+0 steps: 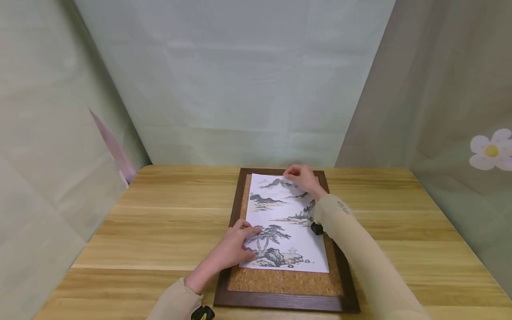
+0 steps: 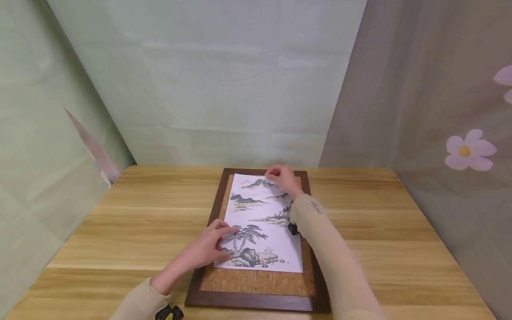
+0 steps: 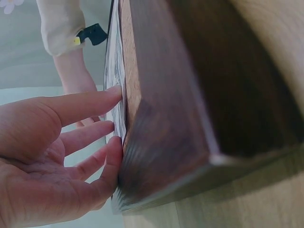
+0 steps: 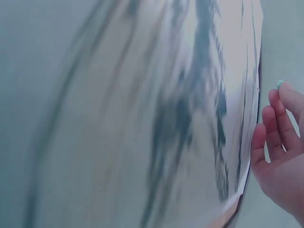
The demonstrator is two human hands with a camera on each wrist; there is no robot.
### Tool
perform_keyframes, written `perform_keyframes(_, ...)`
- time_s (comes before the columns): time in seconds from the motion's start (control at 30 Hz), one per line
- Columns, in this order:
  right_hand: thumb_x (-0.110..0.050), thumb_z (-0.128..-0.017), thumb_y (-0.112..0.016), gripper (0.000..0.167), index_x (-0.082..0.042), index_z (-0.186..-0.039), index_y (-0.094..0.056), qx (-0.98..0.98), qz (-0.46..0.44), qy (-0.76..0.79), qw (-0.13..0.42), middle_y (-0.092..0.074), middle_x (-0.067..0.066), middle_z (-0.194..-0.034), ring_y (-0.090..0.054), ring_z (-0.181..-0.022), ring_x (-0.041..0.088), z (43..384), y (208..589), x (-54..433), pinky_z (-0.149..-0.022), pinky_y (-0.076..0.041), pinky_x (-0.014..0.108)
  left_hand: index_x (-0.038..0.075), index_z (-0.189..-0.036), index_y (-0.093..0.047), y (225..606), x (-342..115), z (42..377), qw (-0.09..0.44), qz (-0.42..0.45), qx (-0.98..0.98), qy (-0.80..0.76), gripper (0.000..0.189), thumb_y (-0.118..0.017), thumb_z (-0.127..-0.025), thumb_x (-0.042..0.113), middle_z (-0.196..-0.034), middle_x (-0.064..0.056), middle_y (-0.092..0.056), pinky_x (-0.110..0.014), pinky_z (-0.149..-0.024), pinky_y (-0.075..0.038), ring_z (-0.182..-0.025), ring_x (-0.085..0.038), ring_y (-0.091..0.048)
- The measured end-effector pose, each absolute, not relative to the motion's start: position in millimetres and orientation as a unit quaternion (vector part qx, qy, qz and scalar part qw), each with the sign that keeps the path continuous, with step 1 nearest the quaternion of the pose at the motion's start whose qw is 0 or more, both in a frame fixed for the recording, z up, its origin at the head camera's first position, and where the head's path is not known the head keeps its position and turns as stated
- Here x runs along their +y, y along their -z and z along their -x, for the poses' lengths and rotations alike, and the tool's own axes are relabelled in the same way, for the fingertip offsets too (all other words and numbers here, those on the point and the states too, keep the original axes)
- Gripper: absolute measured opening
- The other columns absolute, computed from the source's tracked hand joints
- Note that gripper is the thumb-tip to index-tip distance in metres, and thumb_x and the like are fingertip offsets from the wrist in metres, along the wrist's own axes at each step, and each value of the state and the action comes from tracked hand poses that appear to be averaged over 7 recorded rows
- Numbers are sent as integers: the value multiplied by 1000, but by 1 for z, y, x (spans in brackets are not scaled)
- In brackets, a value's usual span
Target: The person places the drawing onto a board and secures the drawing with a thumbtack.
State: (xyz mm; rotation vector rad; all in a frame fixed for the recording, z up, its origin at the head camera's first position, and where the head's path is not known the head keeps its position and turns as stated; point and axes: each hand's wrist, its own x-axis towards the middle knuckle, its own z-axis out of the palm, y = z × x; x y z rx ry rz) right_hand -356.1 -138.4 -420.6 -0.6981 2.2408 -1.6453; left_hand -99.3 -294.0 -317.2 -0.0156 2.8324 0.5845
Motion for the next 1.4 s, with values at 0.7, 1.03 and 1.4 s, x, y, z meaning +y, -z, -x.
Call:
perform_keyframes(0.7,-16,-96,-63,13,-9,-97,-74,819,194,515,164,-70,10,-101,-55,-81,19,358,416,-147,-69,-44,28,7,-133,-62,318,-293,98,119,-2,973,-199,59,-80,-77,7,-124,-14,-50,-24,-64,-37,-85,-19,-44)
perform_keyframes(1.03,-16,-97,-61,14,-8,-97,-73,823,190,505,174,-70,10,-102,-57,-82,18,359,410,-148,-68,-46,27,8,-133,-62,318,-291,97,121,4,972,-201,59,-80,-76,7,-123,-13,-49,-24,-63,-36,-91,-23,-44)
perform_keyframes(1.4,-16,-96,-64,12,-8,-96,-73,833,196,493,155,-70,11,-101,-55,-77,17,358,408,-151,-65,-44,26,6,-133,-62,316,-291,95,120,0,972,-204,60,-80,-76,4,-124,-14,-49,-23,-62,-37,-86,-20,-44)
